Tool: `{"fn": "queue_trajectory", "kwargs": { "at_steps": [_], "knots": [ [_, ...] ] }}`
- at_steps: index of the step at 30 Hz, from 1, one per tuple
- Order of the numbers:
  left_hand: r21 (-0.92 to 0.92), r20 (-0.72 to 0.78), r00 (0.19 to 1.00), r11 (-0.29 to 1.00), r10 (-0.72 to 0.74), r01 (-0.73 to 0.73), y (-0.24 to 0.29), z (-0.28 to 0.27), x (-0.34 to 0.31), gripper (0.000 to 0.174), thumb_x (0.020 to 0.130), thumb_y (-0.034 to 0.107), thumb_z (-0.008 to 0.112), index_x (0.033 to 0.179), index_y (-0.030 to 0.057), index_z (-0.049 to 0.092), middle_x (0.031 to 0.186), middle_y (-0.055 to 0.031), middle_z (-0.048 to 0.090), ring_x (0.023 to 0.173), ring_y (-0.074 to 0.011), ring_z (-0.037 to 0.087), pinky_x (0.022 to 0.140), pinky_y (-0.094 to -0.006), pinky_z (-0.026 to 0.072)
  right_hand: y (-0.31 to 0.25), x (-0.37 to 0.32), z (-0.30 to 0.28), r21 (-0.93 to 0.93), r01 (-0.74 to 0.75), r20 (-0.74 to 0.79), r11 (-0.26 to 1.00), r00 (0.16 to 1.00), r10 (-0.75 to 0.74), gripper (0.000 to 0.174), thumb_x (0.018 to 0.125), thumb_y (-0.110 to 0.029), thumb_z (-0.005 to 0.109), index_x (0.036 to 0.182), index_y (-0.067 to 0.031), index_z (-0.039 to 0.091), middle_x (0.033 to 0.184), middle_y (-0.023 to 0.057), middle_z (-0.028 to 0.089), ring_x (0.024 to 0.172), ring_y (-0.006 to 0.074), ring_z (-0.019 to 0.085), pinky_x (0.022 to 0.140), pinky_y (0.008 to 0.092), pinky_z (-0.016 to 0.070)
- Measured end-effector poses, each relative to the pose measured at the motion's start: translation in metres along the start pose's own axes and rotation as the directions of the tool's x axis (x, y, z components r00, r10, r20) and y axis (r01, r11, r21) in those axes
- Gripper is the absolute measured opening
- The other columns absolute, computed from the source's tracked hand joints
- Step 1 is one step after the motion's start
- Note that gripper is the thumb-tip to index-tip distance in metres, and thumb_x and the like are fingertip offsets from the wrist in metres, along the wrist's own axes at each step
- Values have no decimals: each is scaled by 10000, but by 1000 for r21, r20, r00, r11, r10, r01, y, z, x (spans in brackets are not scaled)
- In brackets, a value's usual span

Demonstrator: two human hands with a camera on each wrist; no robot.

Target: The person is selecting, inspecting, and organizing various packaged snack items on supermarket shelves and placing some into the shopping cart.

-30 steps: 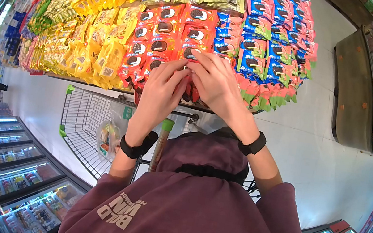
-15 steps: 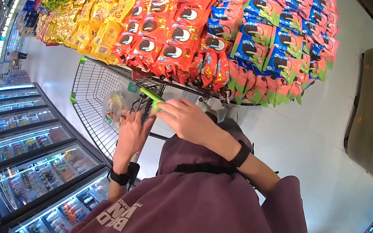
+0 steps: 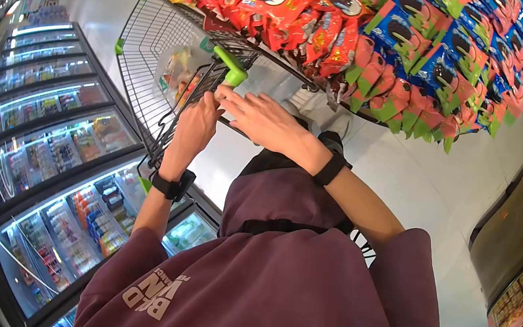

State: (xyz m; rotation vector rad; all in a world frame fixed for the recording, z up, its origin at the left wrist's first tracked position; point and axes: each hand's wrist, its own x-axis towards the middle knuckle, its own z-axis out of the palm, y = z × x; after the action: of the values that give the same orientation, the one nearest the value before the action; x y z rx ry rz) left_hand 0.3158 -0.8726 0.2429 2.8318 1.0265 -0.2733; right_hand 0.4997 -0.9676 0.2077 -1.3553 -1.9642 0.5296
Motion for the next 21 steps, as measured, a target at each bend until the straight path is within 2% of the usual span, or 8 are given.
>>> {"fn": "queue_trajectory", "kwargs": {
  "at_steps": [4,7,11,13,16,17,18,21],
  "knots": [
    [64,-3,998,996,59,-59,9,1,-3,217,934,188,607,938,12,478,745,-131,609,667,-289,651,630,-370,512,-2,-9,-5,-27,-26,81,999,996,28,403,916,-195,626,1259,-23,502,1436,111,438,1036,292,612,895,427,499],
    [-74,-24,997,995,71,-73,15,3,-8,258,914,154,633,1006,-21,467,746,-159,611,662,-342,625,614,-416,498,-3,-16,-2,-17,-55,19,998,998,55,310,890,-137,646,1175,-36,580,1437,99,456,1012,283,611,882,414,499],
    [-130,-85,984,978,156,-166,20,-23,-16,251,920,224,649,1004,21,528,754,-122,637,707,-304,651,647,-393,497,-5,-19,-9,-80,-33,-24,996,999,31,314,818,-33,593,1130,-36,564,1367,105,503,1026,278,609,873,412,500],
    [-283,-133,988,952,80,-115,14,-49,-15,194,931,205,635,984,24,590,805,-162,661,735,-334,655,669,-426,504,-6,-19,-12,-115,-21,-29,993,999,18,343,779,8,577,1119,-38,573,1328,103,539,1026,274,604,861,403,500],
    [-412,-253,966,909,-51,-60,-25,-61,-8,148,938,156,611,979,14,626,840,-228,666,751,-380,655,668,-463,507,-17,-13,-25,-166,-54,-4,985,999,54,337,760,21,578,1090,-46,591,1267,103,578,1017,277,604,840,394,498],
    [-366,-206,975,931,-80,-1,-47,-61,-4,181,932,195,613,988,23,611,833,-197,672,753,-374,664,656,-458,528,-19,-14,-27,-185,-75,-2,980,997,76,327,753,20,582,1073,-45,598,1230,104,595,1002,279,609,840,389,498],
    [-311,-100,985,945,-139,102,-69,-55,0,193,931,197,614,1000,18,613,805,-207,665,752,-381,663,643,-452,530,-21,-18,-29,-201,-96,1,975,995,98,318,746,19,586,1056,-44,605,1193,105,611,987,282,614,840,385,497],
    [-304,6,994,947,-108,104,-142,-10,15,251,910,193,632,1068,4,587,895,-239,668,818,-398,662,704,-463,528,-31,-18,-33,-207,-185,4,961,982,190,279,732,8,605,1006,-42,624,1080,98,650,938,284,627,830,380,494]
  ]
}}
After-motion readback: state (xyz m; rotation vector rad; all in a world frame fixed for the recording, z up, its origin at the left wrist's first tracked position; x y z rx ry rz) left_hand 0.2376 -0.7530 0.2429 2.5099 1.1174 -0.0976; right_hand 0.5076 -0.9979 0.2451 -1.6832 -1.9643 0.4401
